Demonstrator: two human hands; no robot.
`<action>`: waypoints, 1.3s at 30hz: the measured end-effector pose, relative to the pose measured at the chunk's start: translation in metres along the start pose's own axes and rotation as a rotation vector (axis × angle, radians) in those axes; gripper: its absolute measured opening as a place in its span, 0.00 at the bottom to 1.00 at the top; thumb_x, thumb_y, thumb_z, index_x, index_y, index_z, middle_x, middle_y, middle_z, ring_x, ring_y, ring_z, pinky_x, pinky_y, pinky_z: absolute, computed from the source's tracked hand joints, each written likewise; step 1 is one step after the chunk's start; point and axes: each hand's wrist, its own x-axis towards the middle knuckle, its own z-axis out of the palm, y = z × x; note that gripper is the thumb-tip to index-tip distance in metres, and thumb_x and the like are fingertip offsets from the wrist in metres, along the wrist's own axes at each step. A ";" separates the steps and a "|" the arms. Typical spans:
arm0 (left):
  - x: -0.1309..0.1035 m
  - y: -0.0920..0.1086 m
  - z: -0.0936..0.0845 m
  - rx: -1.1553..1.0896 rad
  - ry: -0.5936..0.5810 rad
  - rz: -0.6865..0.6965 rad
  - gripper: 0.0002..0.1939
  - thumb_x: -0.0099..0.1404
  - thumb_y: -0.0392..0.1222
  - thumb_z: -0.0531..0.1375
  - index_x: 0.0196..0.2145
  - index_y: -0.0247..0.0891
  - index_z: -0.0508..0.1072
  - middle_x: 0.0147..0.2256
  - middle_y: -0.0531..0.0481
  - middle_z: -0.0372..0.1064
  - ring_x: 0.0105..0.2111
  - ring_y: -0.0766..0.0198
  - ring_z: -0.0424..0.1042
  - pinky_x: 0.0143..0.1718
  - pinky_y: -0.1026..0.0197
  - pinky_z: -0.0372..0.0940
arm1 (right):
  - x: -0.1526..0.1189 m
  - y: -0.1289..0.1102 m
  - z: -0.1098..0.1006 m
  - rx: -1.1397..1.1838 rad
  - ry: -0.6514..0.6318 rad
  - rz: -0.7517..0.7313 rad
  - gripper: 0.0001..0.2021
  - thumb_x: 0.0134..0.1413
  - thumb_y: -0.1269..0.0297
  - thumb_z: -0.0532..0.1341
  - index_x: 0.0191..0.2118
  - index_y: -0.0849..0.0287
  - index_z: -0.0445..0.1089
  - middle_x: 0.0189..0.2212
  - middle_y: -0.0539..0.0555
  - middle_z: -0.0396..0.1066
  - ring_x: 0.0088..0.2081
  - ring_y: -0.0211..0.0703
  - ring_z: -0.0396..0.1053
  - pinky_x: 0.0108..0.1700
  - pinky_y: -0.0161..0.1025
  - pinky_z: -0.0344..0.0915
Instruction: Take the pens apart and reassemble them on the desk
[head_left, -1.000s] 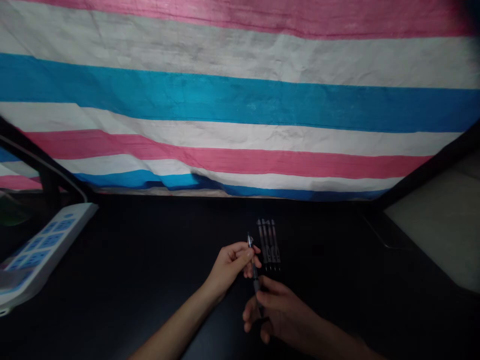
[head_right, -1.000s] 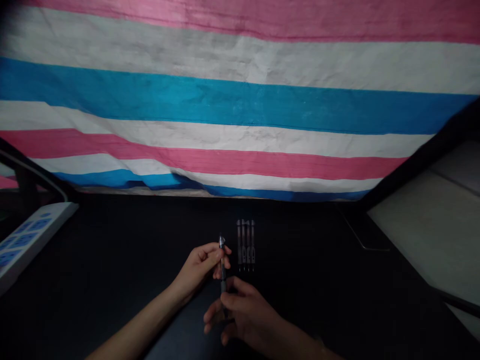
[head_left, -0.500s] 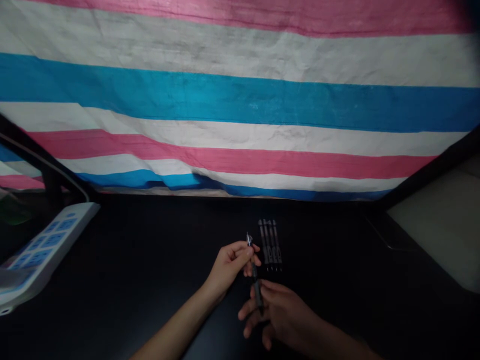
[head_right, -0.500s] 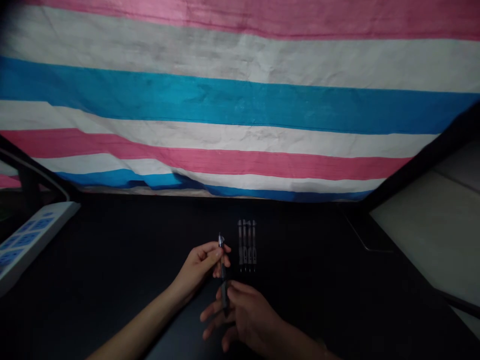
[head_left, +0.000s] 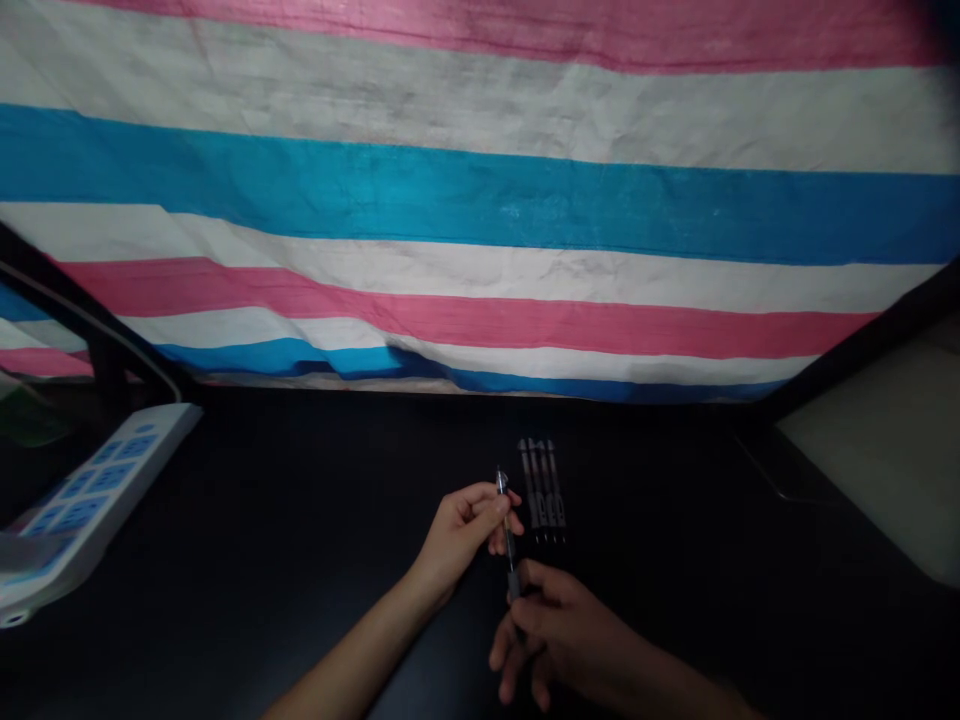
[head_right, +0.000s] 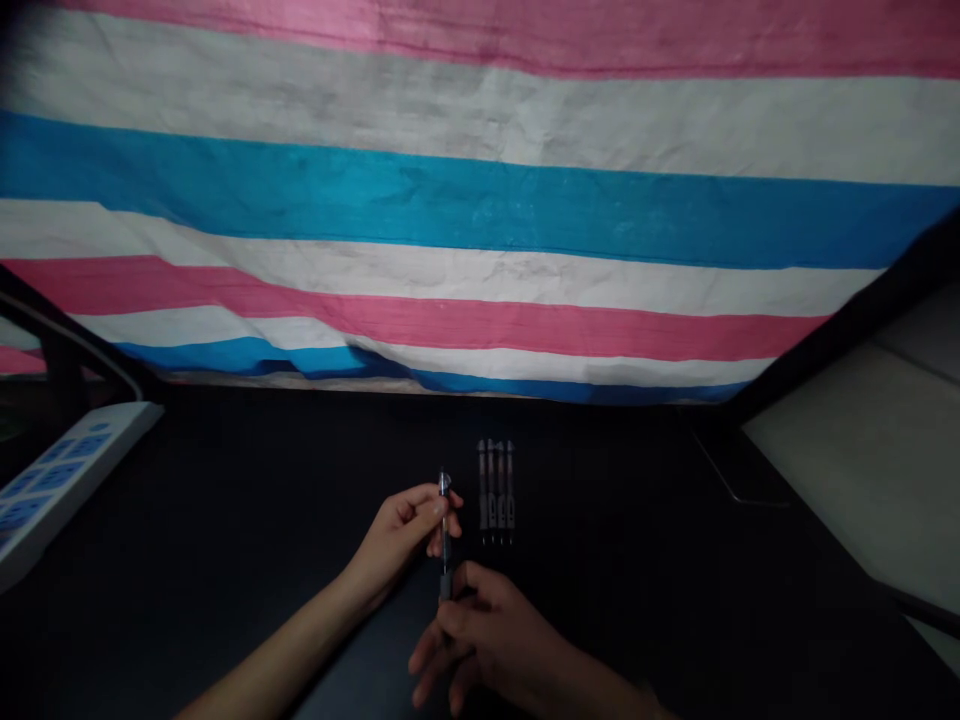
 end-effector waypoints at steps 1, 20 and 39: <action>0.000 -0.001 0.000 -0.003 0.001 -0.001 0.17 0.58 0.51 0.65 0.34 0.32 0.75 0.24 0.48 0.73 0.17 0.72 0.62 0.21 0.67 0.57 | 0.000 0.000 0.000 -0.001 -0.003 0.004 0.17 0.55 0.53 0.61 0.37 0.58 0.54 0.29 0.56 0.74 0.26 0.43 0.75 0.18 0.27 0.61; 0.000 0.003 -0.003 -0.076 -0.007 -0.030 0.17 0.56 0.50 0.66 0.33 0.31 0.75 0.25 0.47 0.73 0.18 0.72 0.62 0.22 0.67 0.57 | -0.002 -0.005 -0.001 0.146 -0.141 -0.011 0.21 0.60 0.48 0.54 0.46 0.63 0.60 0.39 0.64 0.74 0.33 0.47 0.76 0.23 0.32 0.66; 0.006 0.004 -0.012 -0.209 0.113 0.038 0.16 0.56 0.49 0.67 0.33 0.32 0.75 0.25 0.50 0.72 0.19 0.75 0.62 0.22 0.70 0.57 | -0.002 0.001 -0.003 -0.051 -0.053 0.074 0.19 0.50 0.56 0.63 0.37 0.58 0.52 0.22 0.54 0.74 0.16 0.36 0.69 0.16 0.26 0.58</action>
